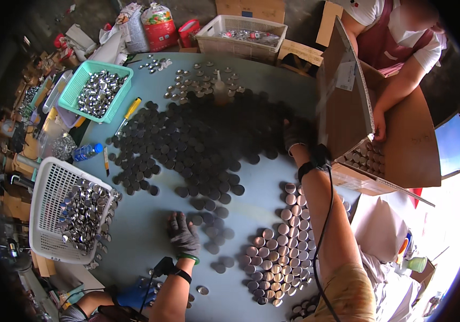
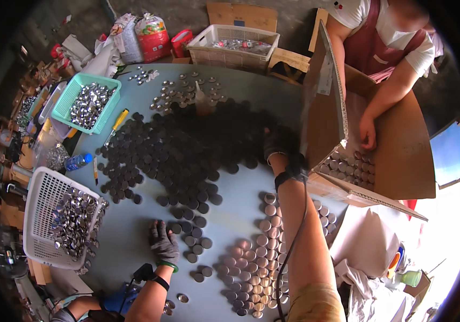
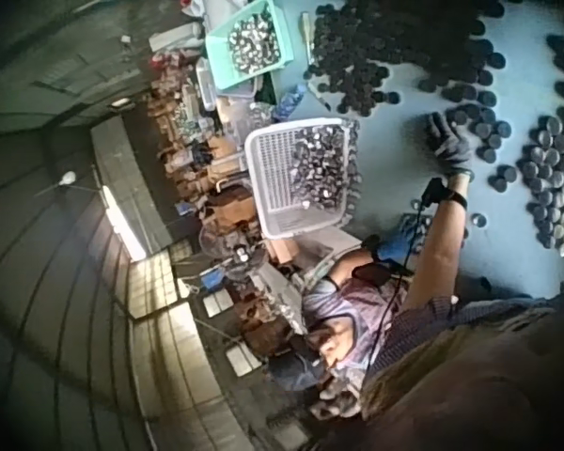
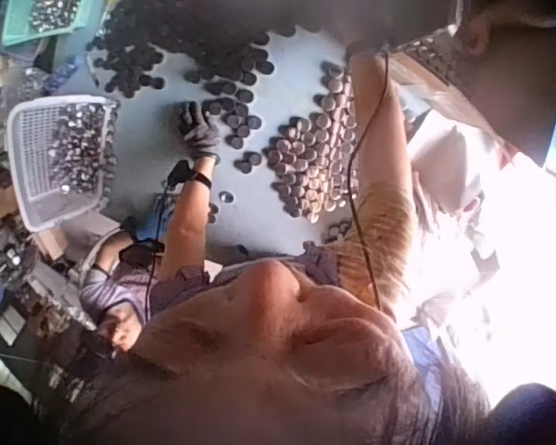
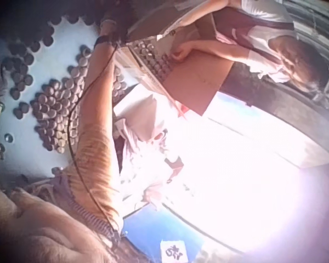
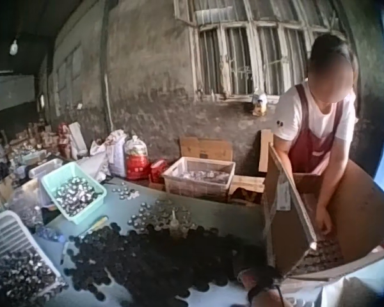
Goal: Sorting and arranging small metal discs and caps on a workstation table.
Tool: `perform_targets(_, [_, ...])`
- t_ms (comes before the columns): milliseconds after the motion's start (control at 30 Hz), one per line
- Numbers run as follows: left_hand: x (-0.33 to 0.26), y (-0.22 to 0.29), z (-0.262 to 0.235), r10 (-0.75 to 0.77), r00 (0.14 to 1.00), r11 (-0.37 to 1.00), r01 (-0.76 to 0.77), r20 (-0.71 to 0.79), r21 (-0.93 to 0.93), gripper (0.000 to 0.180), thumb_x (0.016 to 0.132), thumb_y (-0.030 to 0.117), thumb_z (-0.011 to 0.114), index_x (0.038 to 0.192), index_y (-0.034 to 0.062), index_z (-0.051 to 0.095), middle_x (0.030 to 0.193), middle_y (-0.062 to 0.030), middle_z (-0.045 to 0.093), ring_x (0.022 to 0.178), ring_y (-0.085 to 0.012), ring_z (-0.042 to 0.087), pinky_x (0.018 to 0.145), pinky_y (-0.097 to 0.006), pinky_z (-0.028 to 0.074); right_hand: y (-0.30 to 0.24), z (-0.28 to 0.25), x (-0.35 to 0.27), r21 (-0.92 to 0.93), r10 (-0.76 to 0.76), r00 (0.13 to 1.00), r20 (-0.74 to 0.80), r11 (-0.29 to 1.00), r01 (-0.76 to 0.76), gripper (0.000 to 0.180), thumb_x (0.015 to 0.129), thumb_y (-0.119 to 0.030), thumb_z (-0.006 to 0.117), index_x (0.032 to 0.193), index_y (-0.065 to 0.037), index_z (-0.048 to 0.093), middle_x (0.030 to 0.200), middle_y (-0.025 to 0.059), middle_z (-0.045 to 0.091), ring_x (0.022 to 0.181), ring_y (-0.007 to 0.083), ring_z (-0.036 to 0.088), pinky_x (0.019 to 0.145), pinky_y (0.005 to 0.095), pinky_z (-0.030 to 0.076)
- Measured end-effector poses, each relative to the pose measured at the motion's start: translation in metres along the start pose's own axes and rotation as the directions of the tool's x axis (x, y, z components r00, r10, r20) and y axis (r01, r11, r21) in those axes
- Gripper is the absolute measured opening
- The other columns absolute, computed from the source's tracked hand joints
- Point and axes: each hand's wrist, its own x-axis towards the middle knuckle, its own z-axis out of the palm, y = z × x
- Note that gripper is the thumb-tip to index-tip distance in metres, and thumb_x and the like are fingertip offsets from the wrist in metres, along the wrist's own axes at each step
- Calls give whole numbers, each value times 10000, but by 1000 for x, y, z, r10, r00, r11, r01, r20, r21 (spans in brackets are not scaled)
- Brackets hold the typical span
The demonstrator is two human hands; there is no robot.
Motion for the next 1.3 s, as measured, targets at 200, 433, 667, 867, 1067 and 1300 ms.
perform_targets(200, [3,4,-2,-1,1000,999,1,19,-33,382,820,189,555,1163,29,506,1289,-176,432,1246,-365,362,1017,-509,306,16,42,14,-214,27,983,-183,975,-66,533,872,-471,428,1195,-54,507,1240,198,496,1153,361,459,984,446,349])
perform_targets(433, [3,14,2,5,999,1000,-4,40,-22,386,830,203,538,1179,40,509,1287,-174,441,1235,-359,384,1014,-507,309,38,34,25,-35,77,997,-22,996,-78,520,864,-424,440,1229,-57,483,1219,198,508,1113,363,480,966,450,355])
perform_targets(667, [2,10,3,6,1000,1000,-6,-1,-8,364,831,196,522,1150,22,535,1281,-170,456,1243,-343,383,1023,-483,309,0,78,-72,-161,-144,935,-325,982,96,493,820,-358,508,1219,-71,471,1230,203,448,1122,350,437,950,452,347])
perform_targets(867, [-1,-4,-4,-14,1000,1000,14,-4,20,373,842,219,513,1154,16,536,1288,-169,449,1251,-343,370,1025,-474,311,-58,19,-115,270,-248,913,325,949,162,593,848,-383,485,1309,-19,402,1360,175,391,1273,338,326,1063,484,208])
perform_targets(1067, [0,15,1,-7,1000,1000,6,24,23,385,840,220,523,1171,23,531,1298,-168,443,1248,-346,372,1029,-484,301,22,59,-10,-57,-106,910,-400,994,91,449,810,-341,541,1156,-54,540,1191,187,513,1095,327,477,962,415,360])
perform_targets(1300, [-1,2,-1,0,1000,1000,0,1,31,387,839,221,519,1172,23,530,1290,-168,451,1229,-348,397,1030,-487,300,12,26,-10,-201,-50,974,-223,979,4,330,794,-355,564,916,-70,677,957,173,639,966,301,591,847,413,449])
